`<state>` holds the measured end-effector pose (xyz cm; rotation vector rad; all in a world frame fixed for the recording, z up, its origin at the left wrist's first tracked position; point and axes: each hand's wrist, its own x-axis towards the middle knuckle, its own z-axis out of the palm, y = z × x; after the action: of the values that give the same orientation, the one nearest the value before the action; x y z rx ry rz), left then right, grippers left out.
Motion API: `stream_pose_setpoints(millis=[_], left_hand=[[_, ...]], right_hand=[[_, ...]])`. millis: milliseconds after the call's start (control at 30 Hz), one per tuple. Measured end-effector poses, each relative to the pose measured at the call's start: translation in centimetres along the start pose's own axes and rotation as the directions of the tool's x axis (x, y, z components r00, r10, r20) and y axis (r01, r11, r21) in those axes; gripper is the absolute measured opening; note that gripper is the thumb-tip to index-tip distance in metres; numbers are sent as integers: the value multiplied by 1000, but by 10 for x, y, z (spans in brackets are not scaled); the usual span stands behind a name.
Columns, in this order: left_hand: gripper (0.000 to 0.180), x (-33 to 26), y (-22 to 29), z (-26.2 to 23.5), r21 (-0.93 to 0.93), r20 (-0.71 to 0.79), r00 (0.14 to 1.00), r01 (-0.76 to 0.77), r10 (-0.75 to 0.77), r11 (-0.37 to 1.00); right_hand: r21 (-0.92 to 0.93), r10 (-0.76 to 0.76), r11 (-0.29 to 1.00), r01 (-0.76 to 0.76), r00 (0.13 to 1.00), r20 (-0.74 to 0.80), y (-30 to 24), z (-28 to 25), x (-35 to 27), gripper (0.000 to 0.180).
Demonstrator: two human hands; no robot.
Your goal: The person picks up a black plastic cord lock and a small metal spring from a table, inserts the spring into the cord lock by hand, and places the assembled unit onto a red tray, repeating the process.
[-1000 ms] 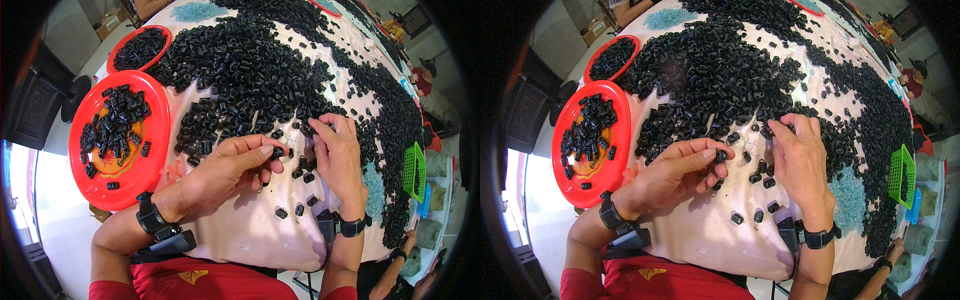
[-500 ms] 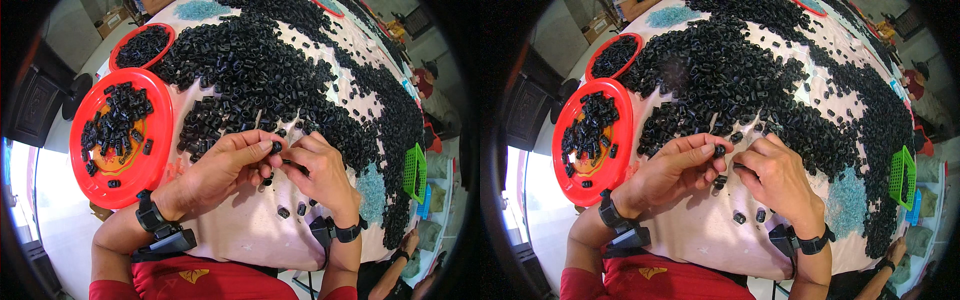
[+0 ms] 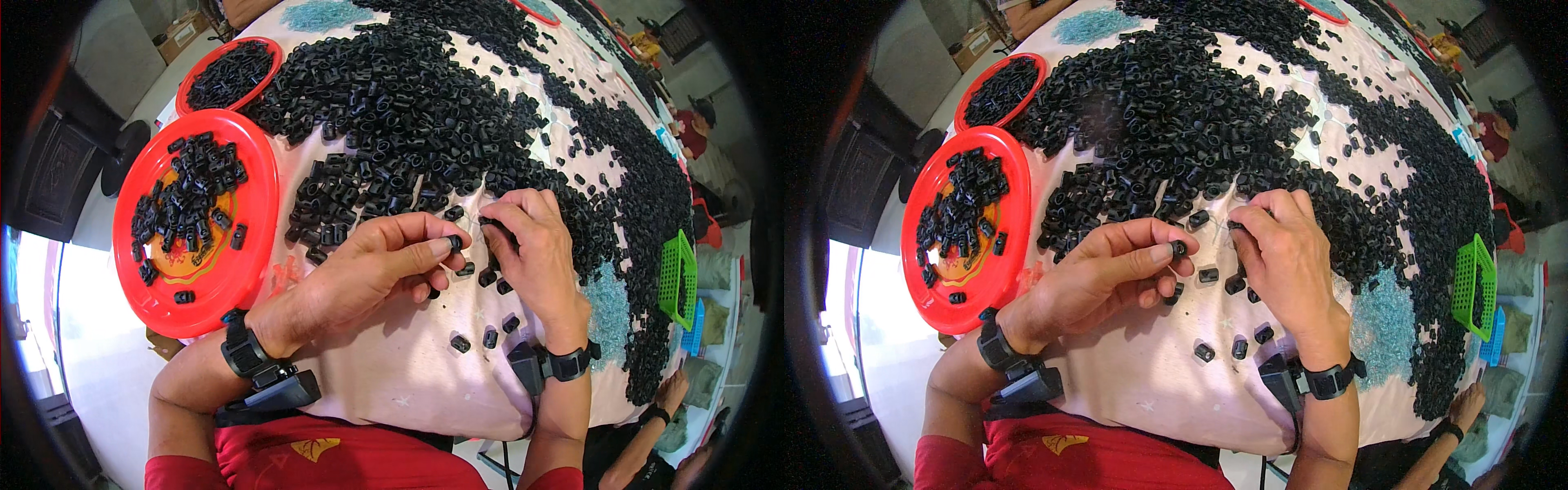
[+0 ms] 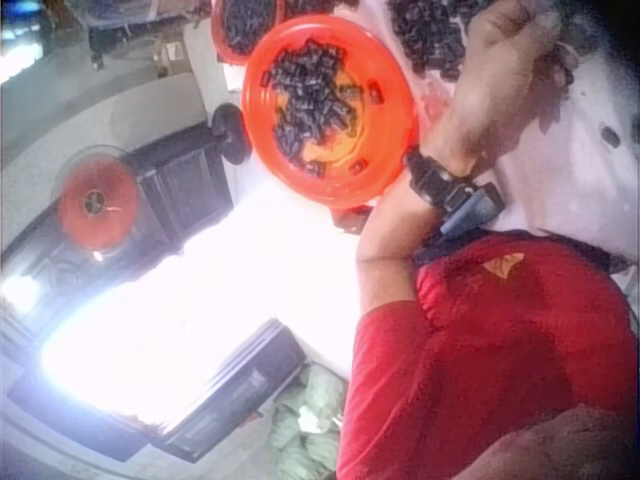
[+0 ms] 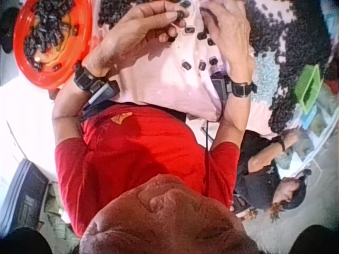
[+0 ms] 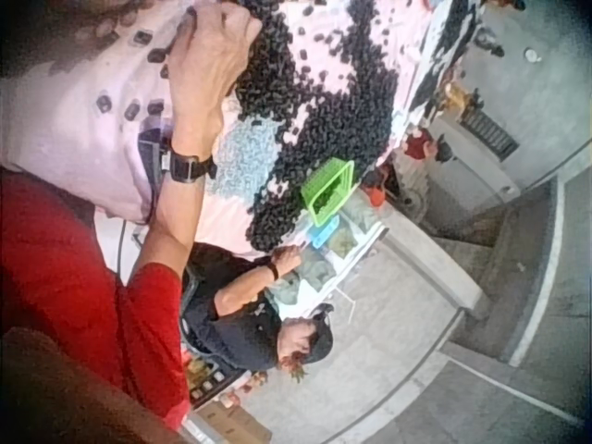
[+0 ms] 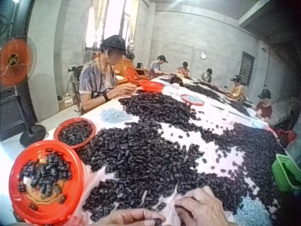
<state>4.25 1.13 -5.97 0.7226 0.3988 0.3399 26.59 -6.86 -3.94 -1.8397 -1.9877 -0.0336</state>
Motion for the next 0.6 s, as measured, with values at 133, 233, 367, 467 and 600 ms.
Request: stream_pose_setpoints(millis=[133,233,367,467,600], left_hand=[[30,-1,0,1,40,20,1000,15,-16,999],[29,0,-3,1,29,27,1000,1,-2,1000],[25,2,-5,-4,28,33,999,-18,17,999],[23,0,-4,0,68,1,1000,-13,13,998],[23,0,-4,1,98,-25,999,-28,30,995]], right_hand=[[-15,-40,999,39,999,-28,-4,-2,0,20],[80,-32,996,39,995,-90,-10,-7,-2,17],[355,110,930,-96,994,-19,-31,-15,-1,18],[353,46,935,-22,997,-58,-34,-16,-1,22],[334,0,942,24,997,-72,-35,-18,0,24]])
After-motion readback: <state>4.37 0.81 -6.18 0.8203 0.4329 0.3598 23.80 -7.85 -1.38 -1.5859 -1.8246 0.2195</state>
